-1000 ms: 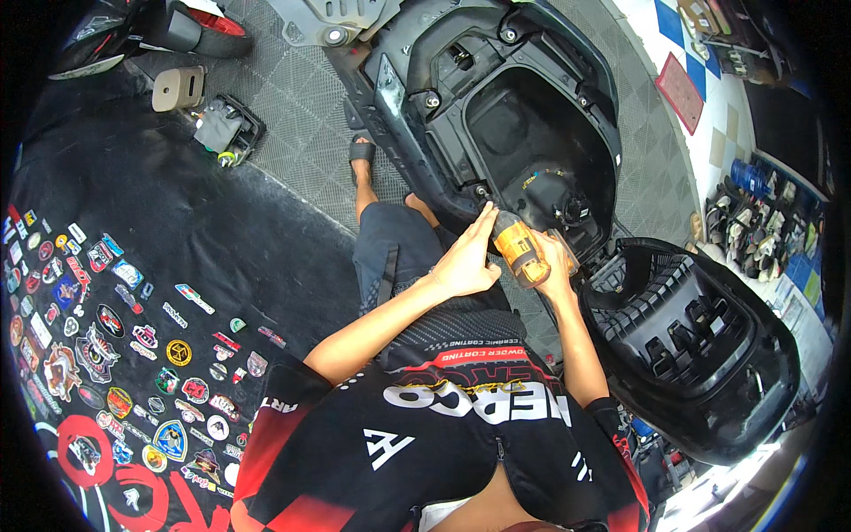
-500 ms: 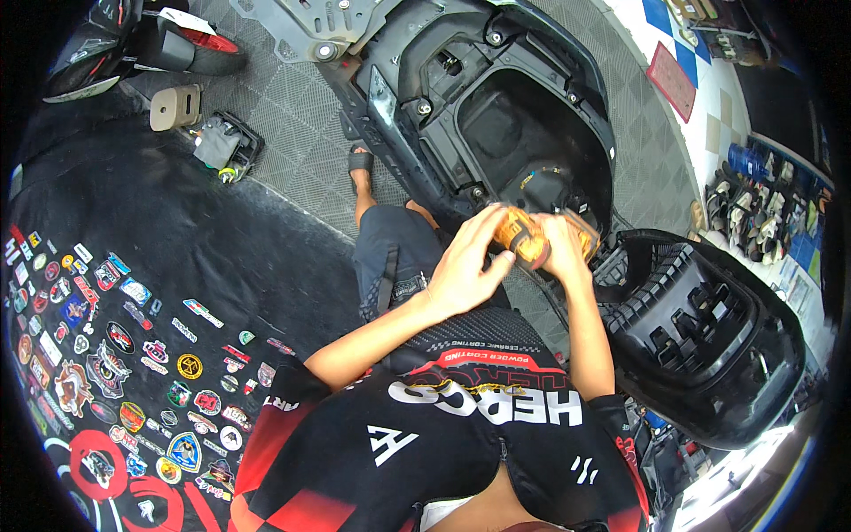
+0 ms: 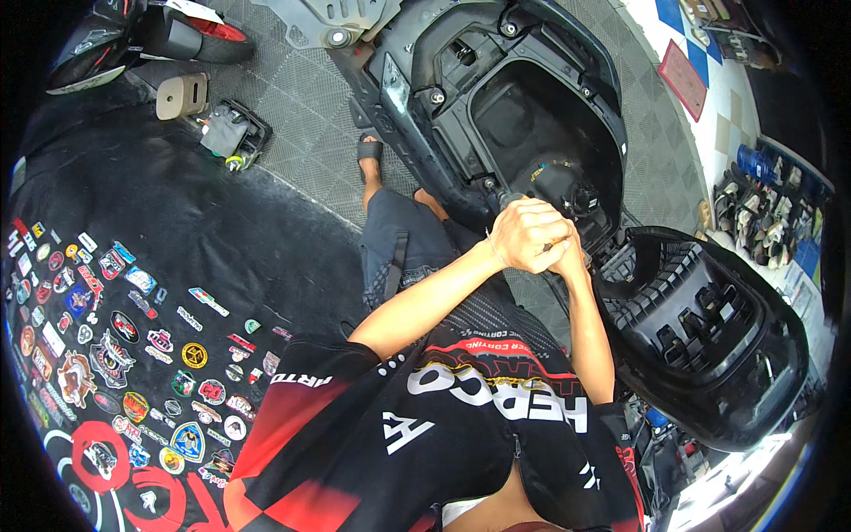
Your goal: The person works on a motorcycle in a workshop, using a power drill and screwdriver to remove and install bolts on the rear seat area. They remove the seat, place it aside, and then reattach it using tools.
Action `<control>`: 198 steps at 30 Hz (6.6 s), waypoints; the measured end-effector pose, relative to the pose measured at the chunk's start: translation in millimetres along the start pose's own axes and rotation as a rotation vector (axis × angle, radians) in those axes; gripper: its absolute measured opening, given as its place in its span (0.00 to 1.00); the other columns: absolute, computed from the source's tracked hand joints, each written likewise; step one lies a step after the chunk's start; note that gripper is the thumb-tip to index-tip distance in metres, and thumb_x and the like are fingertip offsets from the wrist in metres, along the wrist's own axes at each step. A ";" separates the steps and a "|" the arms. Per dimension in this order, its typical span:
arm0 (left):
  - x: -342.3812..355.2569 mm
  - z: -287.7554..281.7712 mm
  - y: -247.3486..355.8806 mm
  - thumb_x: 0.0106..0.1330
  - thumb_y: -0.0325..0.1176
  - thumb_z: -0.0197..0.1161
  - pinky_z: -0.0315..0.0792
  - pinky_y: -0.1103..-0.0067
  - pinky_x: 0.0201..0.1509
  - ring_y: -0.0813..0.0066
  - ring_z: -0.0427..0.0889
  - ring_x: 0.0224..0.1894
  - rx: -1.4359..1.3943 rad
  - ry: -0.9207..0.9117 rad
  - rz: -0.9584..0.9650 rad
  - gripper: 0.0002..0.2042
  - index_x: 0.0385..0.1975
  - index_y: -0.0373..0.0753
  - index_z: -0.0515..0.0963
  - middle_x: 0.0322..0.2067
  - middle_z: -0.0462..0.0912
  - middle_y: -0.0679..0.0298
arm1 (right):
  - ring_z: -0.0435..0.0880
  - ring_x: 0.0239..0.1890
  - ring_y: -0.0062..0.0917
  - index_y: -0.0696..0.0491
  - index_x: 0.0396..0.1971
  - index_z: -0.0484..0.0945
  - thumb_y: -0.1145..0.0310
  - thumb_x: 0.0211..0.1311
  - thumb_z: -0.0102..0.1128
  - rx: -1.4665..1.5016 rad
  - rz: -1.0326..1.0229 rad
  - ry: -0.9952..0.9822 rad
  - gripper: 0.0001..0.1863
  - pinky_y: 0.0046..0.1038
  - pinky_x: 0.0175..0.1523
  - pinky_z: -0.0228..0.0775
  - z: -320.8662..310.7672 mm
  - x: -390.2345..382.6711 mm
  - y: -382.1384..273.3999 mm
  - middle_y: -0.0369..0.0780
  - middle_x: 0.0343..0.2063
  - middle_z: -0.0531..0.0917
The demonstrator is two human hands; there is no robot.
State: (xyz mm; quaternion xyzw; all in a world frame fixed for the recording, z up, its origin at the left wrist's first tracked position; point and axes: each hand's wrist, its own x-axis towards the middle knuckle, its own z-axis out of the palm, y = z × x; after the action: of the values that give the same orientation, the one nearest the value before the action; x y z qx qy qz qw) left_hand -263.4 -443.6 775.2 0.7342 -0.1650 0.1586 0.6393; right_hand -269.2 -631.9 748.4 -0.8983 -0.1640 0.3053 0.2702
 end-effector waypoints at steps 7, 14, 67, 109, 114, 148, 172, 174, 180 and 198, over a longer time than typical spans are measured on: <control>-1.5 -6.2 -5.3 0.50 0.35 0.65 0.73 0.69 0.32 0.60 0.80 0.26 -0.011 -0.184 -0.021 0.08 0.25 0.38 0.79 0.23 0.81 0.61 | 0.84 0.47 0.41 0.58 0.39 0.78 0.71 0.49 0.65 0.342 -0.008 0.198 0.15 0.36 0.48 0.75 13.7 -2.5 -27.5 0.50 0.41 0.84; 4.0 -7.8 -8.2 0.52 0.37 0.66 0.74 0.68 0.33 0.58 0.82 0.28 -0.044 -0.268 -0.060 0.09 0.27 0.39 0.81 0.24 0.82 0.59 | 0.80 0.51 0.34 0.56 0.48 0.74 0.70 0.55 0.64 0.372 -0.001 0.319 0.20 0.33 0.51 0.73 40.6 -10.5 -33.1 0.46 0.46 0.79; -2.4 -2.9 -16.0 0.49 0.40 0.67 0.76 0.68 0.32 0.59 0.83 0.26 -0.123 -0.145 -0.153 0.10 0.21 0.40 0.79 0.21 0.82 0.61 | 0.76 0.54 0.30 0.56 0.52 0.72 0.71 0.56 0.65 0.352 0.026 0.188 0.23 0.35 0.57 0.70 27.6 -14.0 -36.7 0.41 0.50 0.76; 0.4 -7.1 -10.7 0.50 0.42 0.65 0.76 0.69 0.32 0.60 0.84 0.28 -0.125 -0.307 -0.218 0.11 0.24 0.41 0.80 0.22 0.84 0.62 | 0.78 0.52 0.30 0.56 0.49 0.75 0.74 0.57 0.61 0.457 0.114 0.261 0.19 0.34 0.56 0.71 39.2 -21.9 -46.7 0.40 0.47 0.79; 2.9 -8.6 -9.7 0.50 0.43 0.65 0.77 0.68 0.33 0.59 0.84 0.29 -0.134 -0.335 -0.225 0.12 0.24 0.41 0.81 0.23 0.84 0.61 | 0.78 0.52 0.30 0.57 0.49 0.75 0.74 0.56 0.62 0.444 0.109 0.267 0.19 0.34 0.55 0.70 37.1 -21.2 -50.8 0.40 0.48 0.79; 190.1 86.5 -130.3 0.64 0.53 0.60 0.73 0.64 0.54 0.52 0.81 0.43 0.003 -0.426 -0.376 0.23 0.35 0.34 0.81 0.35 0.83 0.51 | 0.76 0.15 0.24 0.58 0.32 0.76 0.73 0.62 0.59 1.169 0.666 0.581 0.04 0.27 0.22 0.71 -96.1 109.0 22.6 0.39 0.20 0.79; 230.9 112.1 -105.0 0.50 0.36 0.63 0.76 0.67 0.29 0.61 0.83 0.26 -0.057 -0.020 -0.003 0.05 0.18 0.43 0.79 0.21 0.81 0.63 | 0.74 0.54 0.28 0.56 0.50 0.75 0.74 0.59 0.65 0.344 0.104 0.238 0.19 0.32 0.60 0.70 -178.2 117.7 97.3 0.40 0.53 0.76; 231.0 110.1 -103.5 0.50 0.36 0.62 0.76 0.67 0.29 0.60 0.83 0.25 -0.045 -0.127 -0.027 0.06 0.18 0.42 0.79 0.21 0.81 0.63 | 0.74 0.56 0.31 0.58 0.50 0.75 0.76 0.55 0.67 0.543 0.219 0.324 0.21 0.33 0.61 0.69 -166.8 119.2 91.6 0.42 0.54 0.76; 232.6 104.6 -102.6 0.50 0.37 0.62 0.76 0.66 0.29 0.59 0.83 0.25 -0.096 -0.191 -0.090 0.06 0.20 0.42 0.80 0.22 0.82 0.63 | 0.75 0.56 0.31 0.59 0.50 0.75 0.75 0.57 0.62 0.528 0.434 0.219 0.19 0.33 0.61 0.69 -173.0 121.2 66.2 0.42 0.52 0.78; 210.7 82.9 -123.7 0.64 0.53 0.61 0.76 0.67 0.46 0.59 0.84 0.42 0.030 -0.188 -0.314 0.20 0.34 0.39 0.81 0.33 0.84 0.59 | 0.77 0.36 0.21 0.56 0.44 0.77 0.72 0.55 0.69 0.632 0.593 0.202 0.17 0.27 0.41 0.69 -175.4 119.7 45.6 0.34 0.36 0.80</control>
State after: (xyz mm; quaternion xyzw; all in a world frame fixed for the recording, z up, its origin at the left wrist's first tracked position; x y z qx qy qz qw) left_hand -18.0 -518.2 748.2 0.7719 -0.1049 -0.0100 0.6270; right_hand -60.6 -680.9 783.7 -0.8051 0.2292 0.3156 0.4468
